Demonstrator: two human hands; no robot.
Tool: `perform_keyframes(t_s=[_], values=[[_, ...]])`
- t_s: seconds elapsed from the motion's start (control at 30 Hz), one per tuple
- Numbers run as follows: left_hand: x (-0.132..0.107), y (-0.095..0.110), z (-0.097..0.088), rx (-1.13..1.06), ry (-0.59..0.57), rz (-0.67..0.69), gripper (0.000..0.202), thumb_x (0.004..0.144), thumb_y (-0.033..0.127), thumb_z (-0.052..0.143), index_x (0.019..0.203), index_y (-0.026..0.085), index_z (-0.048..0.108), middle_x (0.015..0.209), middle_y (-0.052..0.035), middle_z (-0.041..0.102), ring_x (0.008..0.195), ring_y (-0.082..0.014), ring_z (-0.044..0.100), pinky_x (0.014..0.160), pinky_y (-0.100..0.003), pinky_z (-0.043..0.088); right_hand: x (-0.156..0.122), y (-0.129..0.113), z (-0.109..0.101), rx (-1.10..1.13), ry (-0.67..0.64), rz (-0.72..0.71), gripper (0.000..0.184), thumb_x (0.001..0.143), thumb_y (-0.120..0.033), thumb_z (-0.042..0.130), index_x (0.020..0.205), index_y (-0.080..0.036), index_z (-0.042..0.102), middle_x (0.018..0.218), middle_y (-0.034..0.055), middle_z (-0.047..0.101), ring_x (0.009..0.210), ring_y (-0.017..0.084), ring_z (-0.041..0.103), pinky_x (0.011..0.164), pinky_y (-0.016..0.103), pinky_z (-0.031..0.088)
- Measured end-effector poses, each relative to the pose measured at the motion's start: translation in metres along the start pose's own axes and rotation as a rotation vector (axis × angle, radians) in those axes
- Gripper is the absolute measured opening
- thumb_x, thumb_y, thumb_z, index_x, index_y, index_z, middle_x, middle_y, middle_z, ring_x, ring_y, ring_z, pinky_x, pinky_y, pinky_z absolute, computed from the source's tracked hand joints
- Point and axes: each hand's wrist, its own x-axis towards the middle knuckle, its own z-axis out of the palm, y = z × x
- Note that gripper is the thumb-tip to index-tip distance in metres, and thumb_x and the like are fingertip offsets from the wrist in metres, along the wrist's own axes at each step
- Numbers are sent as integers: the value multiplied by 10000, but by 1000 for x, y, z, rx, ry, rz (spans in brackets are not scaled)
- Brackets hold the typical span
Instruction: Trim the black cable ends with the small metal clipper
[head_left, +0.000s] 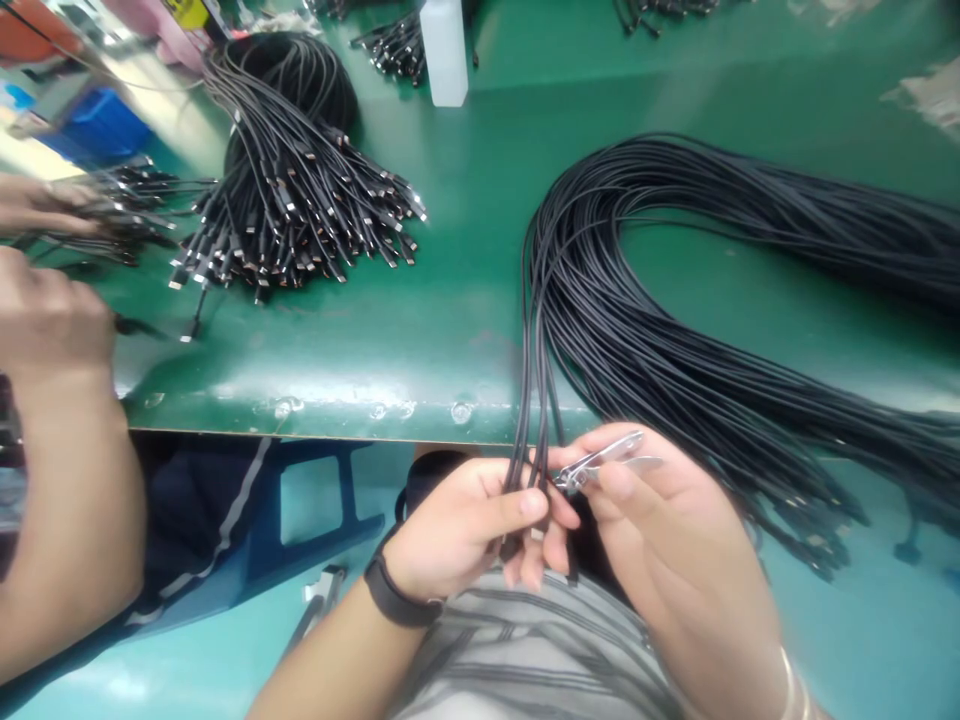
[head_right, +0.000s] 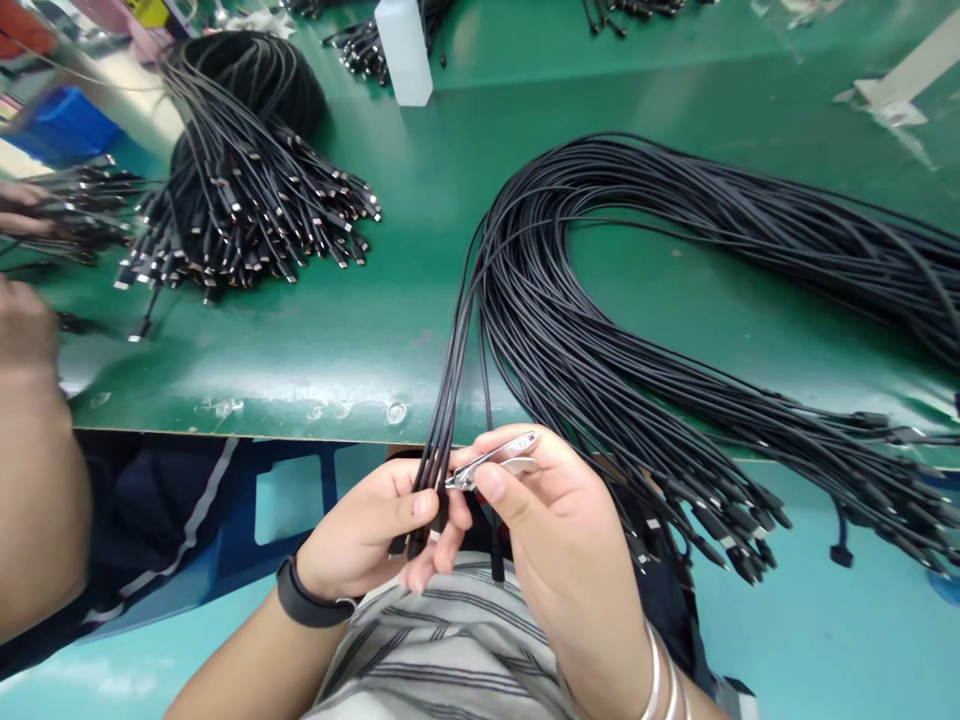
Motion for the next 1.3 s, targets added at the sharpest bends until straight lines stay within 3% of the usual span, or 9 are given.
perform_keyframes(t_s=[0.1, 0.23, 0.43, 0.53, 0.67, 0.83, 1.07, 1.3], values=[[1, -2, -2, -80, -65, -11, 342, 786, 447, 758, 885, 121, 737, 622, -40, 671, 394, -54, 544, 363, -128, 383, 0, -2, 1, 2, 21, 5, 100, 831, -296, 748, 878, -231, 688, 852, 38, 734, 790, 197, 691, 738, 345, 571], [0, -3, -1, -8, -27, 17, 340, 755, 445, 789, 815, 124, 696, 658, -71, 719, 394, -72, 568, 358, -140, 370, -1, -2, 2, -41, 33, -34, 92, 843, -294, 741, 881, -222, 698, 852, 47, 749, 800, 196, 713, 769, 332, 580], [-1, -5, 13, 240, 333, 162, 302, 722, 332, 834, 827, 135, 632, 636, -37, 730, 391, -72, 578, 363, -131, 349, -5, 12, -5, -90, 104, -36, 155, 835, -315, 762, 960, -251, 696, 927, 34, 760, 874, 204, 738, 730, 278, 611], [-1, -7, 18, 295, 418, 203, 288, 726, 295, 829, 747, 151, 582, 626, -16, 721, 393, -71, 579, 372, -136, 389, -5, 15, -5, -134, 94, -44, 161, 831, -323, 765, 954, -240, 701, 906, 38, 760, 807, 181, 735, 671, 239, 609], [-1, -9, 19, 349, 435, 244, 291, 730, 259, 820, 691, 166, 547, 616, 6, 706, 393, -60, 562, 389, -141, 427, -4, 10, -1, -212, 95, -61, 145, 828, -339, 763, 923, -242, 711, 852, 17, 757, 653, 138, 710, 586, 200, 592], [-1, -9, 20, 383, 457, 255, 289, 741, 278, 806, 696, 170, 543, 606, 1, 698, 382, -68, 547, 378, -156, 419, -5, 6, 1, -271, 110, -77, 123, 817, -340, 771, 884, -247, 726, 837, 12, 758, 600, 126, 697, 535, 180, 582], [-3, -10, 21, 409, 459, 274, 307, 755, 277, 799, 681, 178, 518, 619, 15, 702, 388, -61, 556, 391, -147, 422, -4, 7, 1, -156, 62, -60, 102, 831, -311, 762, 897, -248, 717, 843, 10, 756, 619, 147, 711, 532, 215, 607], [-3, -8, 24, 394, 466, 226, 292, 743, 258, 802, 686, 177, 527, 598, 15, 698, 375, -58, 541, 379, -139, 403, -3, 6, -1, -272, 138, -87, 80, 842, -323, 755, 868, -254, 722, 807, -6, 762, 724, 136, 730, 607, 160, 583]])
